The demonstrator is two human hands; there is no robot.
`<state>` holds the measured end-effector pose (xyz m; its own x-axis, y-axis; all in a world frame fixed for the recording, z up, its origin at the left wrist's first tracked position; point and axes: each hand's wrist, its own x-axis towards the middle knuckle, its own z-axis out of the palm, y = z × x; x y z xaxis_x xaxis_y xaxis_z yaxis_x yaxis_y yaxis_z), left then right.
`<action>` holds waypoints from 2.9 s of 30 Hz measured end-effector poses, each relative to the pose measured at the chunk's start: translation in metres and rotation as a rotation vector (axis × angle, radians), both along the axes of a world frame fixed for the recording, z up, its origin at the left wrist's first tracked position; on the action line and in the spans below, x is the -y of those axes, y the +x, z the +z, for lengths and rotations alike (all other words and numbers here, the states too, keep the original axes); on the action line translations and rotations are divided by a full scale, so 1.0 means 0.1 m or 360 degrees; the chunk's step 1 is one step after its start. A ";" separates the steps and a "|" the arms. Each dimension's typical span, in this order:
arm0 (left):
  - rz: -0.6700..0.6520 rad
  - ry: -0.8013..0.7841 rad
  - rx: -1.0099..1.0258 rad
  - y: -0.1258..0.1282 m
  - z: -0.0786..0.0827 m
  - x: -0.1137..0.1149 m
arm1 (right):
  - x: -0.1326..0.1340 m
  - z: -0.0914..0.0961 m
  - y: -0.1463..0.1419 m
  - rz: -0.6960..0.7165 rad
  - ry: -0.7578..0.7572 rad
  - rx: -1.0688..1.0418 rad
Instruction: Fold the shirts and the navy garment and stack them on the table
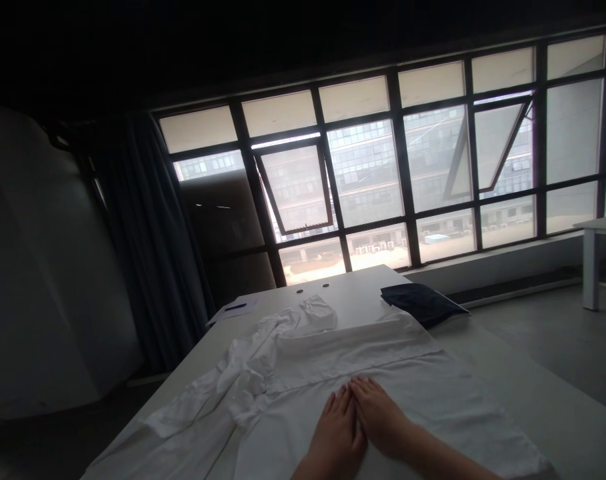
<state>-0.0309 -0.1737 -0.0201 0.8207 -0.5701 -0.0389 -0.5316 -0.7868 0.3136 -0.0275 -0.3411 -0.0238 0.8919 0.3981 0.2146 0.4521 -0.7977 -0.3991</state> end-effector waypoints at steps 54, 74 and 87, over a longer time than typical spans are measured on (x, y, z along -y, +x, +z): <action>0.0276 -0.0031 0.0269 -0.37 0.48 -1.44 | 1.44 -0.44 0.12 -0.0505 -0.0353 -0.0038; 0.0087 -0.0277 -0.0214 -0.52 0.26 -1.08 | 1.03 0.12 -0.20 -0.0162 -0.0193 0.0292; 0.0737 -0.0819 0.0274 -0.33 0.22 -1.12 | -0.79 1.00 -0.67 0.0453 -0.0351 -0.0157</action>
<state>-0.0635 -0.0616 0.0020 0.9533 -0.0724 0.2934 -0.2538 -0.7187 0.6474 -0.0940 -0.2622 0.0760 0.7511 0.6600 0.0147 0.6361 -0.7175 -0.2840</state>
